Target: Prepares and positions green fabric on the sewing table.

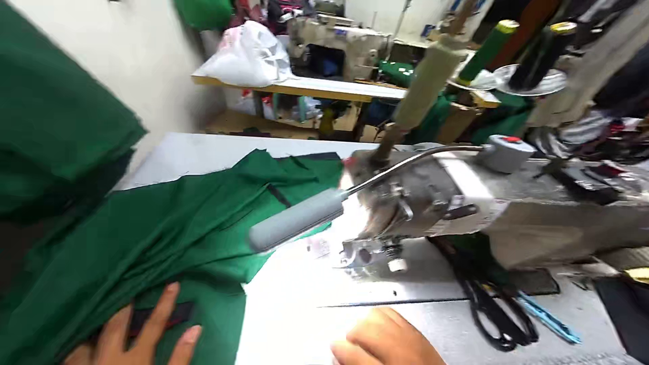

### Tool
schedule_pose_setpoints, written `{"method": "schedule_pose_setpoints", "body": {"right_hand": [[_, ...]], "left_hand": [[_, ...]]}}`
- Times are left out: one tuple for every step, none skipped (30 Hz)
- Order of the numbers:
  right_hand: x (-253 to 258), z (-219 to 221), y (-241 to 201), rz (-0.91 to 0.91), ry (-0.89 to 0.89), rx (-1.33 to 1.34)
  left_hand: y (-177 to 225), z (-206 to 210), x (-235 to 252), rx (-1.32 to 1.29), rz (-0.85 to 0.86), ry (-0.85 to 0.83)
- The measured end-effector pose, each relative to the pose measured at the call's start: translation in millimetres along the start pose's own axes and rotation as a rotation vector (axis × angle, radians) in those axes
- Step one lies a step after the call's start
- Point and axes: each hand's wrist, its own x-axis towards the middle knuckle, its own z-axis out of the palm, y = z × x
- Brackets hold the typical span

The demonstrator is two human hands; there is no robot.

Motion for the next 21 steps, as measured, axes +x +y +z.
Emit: {"method": "schedule_pose_setpoints", "body": {"right_hand": [[19.0,13.9,0.0,-0.02,-0.01,-0.055],[37.5,26.4,2.1,-0.042,0.017,-0.122],[55.1,37.3,3.9,-0.051,0.063,-0.169],[70.9,44.5,3.7,-0.025,0.071,-0.184],[83.8,47.9,2.0,0.032,0.022,-0.192],[94.4,50.2,0.8,0.102,-0.048,-0.207],[101.4,53.7,1.7,0.152,-0.082,-0.226],[104.2,56.1,2.2,0.185,-0.103,-0.226],[102.9,58.1,2.4,0.19,-0.101,-0.214],[99.0,59.7,3.1,0.16,-0.067,-0.197],[94.5,59.5,4.7,0.104,-0.034,-0.174],[89.8,56.6,6.0,0.033,-0.035,-0.146],[85.5,50.7,5.9,-0.044,-0.062,-0.127],[81.2,43.5,4.9,-0.103,-0.11,-0.1],[77.1,35.9,3.8,-0.124,-0.186,-0.055],[72.6,29.7,3.9,-0.12,-0.264,-0.005],[66.4,27.3,5.1,-0.107,-0.296,0.029],[59.4,28.9,7.1,-0.083,-0.281,0.064],[53.0,33.0,7.9,-0.04,-0.239,0.11],[47.3,39.5,7.4,0.024,-0.172,0.169],[42.9,48.4,5.5,0.105,-0.087,0.23]], "left_hand": [[2.3,-1.2,-3.0,0.052,0.054,0.022],[3.7,-3.2,-3.1,0.101,0.131,0.071],[3.8,-4.3,-0.9,0.131,0.227,0.133],[2.4,-3.2,3.0,0.148,0.324,0.172],[-1.0,1.5,7.2,0.154,0.406,0.205],[-6.2,7.8,11.2,0.142,0.47,0.253],[-12.0,12.4,14.6,0.085,0.506,0.305],[-17.2,12.9,16.5,-0.015,0.513,0.34],[-21.7,8.0,15.9,-0.143,0.5,0.343],[-25.8,-0.4,13.9,-0.264,0.481,0.334],[-30.2,-9.3,11.2,-0.369,0.468,0.318],[-34.8,-15.8,7.9,-0.452,0.474,0.297],[-39.9,-18.2,4.0,-0.487,0.5,0.263],[-44.6,-16.4,-0.7,-0.48,0.54,0.213],[-48.0,-11.5,-6.1,-0.427,0.58,0.15],[-49.5,-5.7,-12.5,-0.343,0.605,0.077],[-49.7,-1.1,-19.0,-0.245,0.606,-0.007],[-49.1,2.8,-23.7,-0.166,0.588,-0.065],[-48.9,6.6,-26.5,-0.127,0.57,-0.079],[-48.9,9.4,-28.3,-0.113,0.558,-0.07],[-48.9,11.4,-29.4,-0.109,0.552,-0.052]]}}
